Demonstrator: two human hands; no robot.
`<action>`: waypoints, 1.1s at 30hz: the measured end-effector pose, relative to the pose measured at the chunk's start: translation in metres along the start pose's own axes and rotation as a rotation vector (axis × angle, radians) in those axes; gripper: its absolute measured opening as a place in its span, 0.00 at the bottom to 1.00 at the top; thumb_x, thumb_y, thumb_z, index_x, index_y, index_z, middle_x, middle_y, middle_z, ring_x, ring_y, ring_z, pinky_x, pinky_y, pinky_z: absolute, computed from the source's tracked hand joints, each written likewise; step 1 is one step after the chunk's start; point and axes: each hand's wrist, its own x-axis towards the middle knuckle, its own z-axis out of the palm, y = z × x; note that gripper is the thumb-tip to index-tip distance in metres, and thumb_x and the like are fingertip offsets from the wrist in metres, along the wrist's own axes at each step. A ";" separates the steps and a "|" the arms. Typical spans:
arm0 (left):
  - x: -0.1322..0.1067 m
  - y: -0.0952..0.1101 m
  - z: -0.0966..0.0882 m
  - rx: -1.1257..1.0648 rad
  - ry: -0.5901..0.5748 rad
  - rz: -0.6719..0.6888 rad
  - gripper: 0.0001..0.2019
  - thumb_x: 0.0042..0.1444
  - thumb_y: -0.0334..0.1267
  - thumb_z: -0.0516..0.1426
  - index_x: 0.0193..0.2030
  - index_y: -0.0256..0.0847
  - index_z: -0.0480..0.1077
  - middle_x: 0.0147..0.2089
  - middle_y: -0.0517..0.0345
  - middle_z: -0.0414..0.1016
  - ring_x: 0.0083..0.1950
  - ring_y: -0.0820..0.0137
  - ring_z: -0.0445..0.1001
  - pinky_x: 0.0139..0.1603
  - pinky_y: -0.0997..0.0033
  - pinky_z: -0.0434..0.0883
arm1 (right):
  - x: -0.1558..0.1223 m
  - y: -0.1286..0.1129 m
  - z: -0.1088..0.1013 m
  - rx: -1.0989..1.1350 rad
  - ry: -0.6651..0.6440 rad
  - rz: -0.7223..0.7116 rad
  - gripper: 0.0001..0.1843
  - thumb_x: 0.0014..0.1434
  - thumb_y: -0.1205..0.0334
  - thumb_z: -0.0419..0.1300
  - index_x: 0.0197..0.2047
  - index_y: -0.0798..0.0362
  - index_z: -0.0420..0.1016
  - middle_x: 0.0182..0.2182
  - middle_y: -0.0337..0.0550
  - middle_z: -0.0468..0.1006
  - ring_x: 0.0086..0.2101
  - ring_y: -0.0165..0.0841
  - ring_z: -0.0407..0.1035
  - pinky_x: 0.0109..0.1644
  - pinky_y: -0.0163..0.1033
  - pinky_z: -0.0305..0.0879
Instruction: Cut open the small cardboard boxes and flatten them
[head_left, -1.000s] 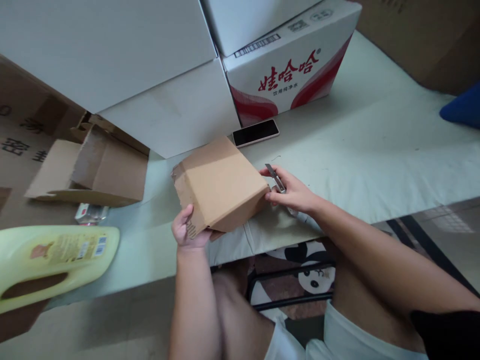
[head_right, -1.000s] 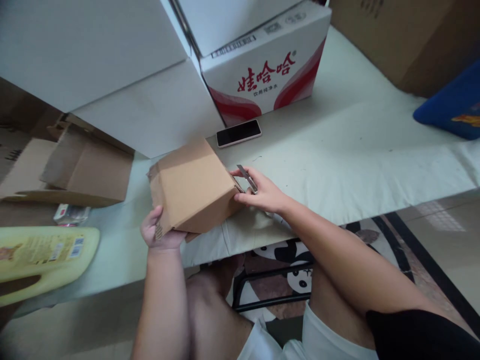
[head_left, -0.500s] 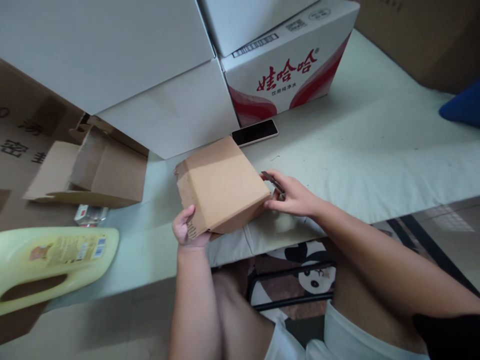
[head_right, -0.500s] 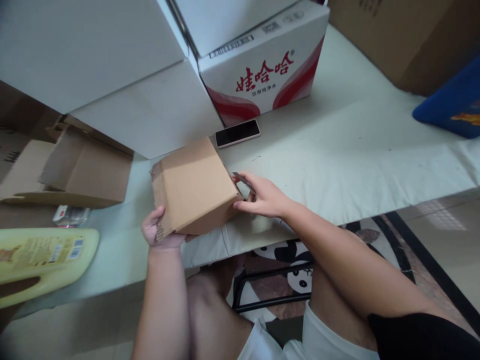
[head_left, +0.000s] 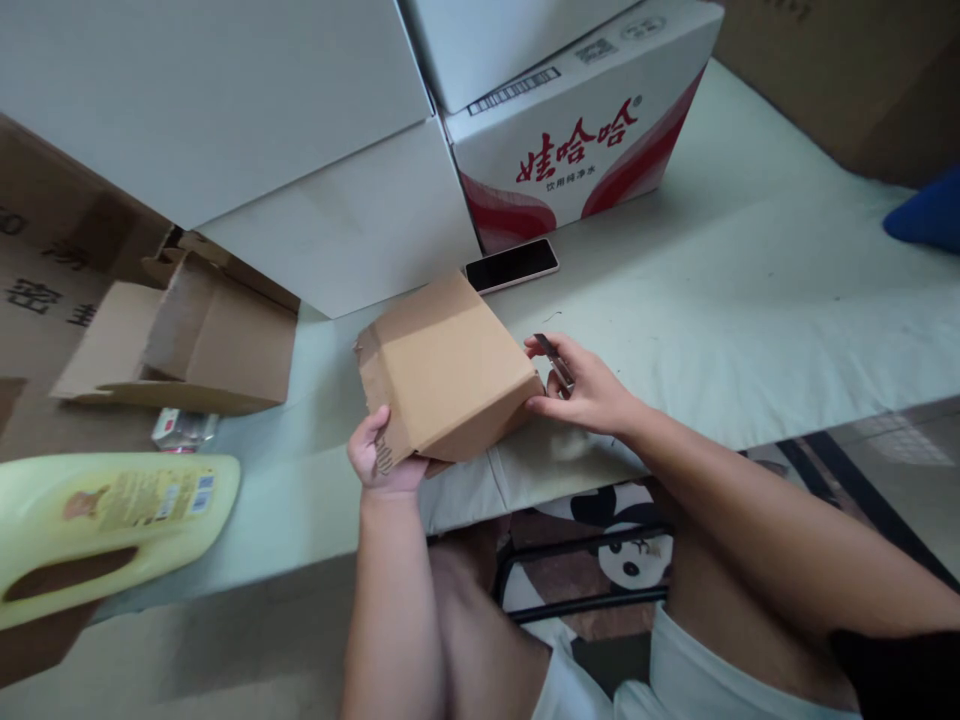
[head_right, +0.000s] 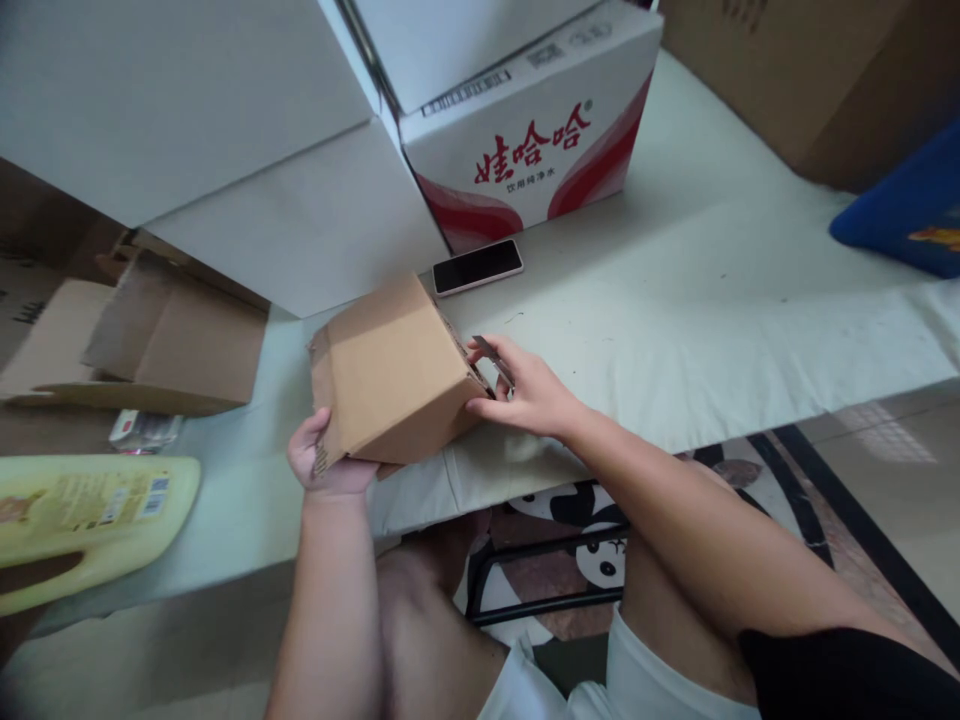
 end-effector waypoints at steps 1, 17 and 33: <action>0.000 0.000 -0.001 0.004 -0.012 0.015 0.17 0.53 0.35 0.54 0.48 0.37 0.76 0.34 0.52 0.82 0.37 0.61 0.81 0.43 0.63 0.77 | 0.000 -0.001 0.000 -0.004 -0.009 0.021 0.32 0.52 0.51 0.65 0.58 0.46 0.61 0.54 0.49 0.73 0.21 0.24 0.63 0.26 0.39 0.65; 0.004 -0.003 0.000 0.006 -0.041 0.037 0.18 0.50 0.29 0.54 0.47 0.38 0.76 0.36 0.53 0.82 0.39 0.63 0.81 0.44 0.63 0.78 | 0.001 -0.009 0.002 -0.587 -0.003 0.124 0.31 0.55 0.48 0.60 0.60 0.51 0.65 0.42 0.48 0.82 0.32 0.42 0.75 0.34 0.45 0.64; -0.006 -0.012 0.012 0.118 -0.062 0.122 0.17 0.44 0.35 0.62 0.44 0.38 0.77 0.43 0.51 0.82 0.49 0.60 0.79 0.50 0.64 0.76 | 0.003 -0.008 0.002 -0.491 0.020 0.197 0.31 0.57 0.52 0.56 0.61 0.55 0.62 0.42 0.49 0.79 0.29 0.37 0.71 0.37 0.44 0.64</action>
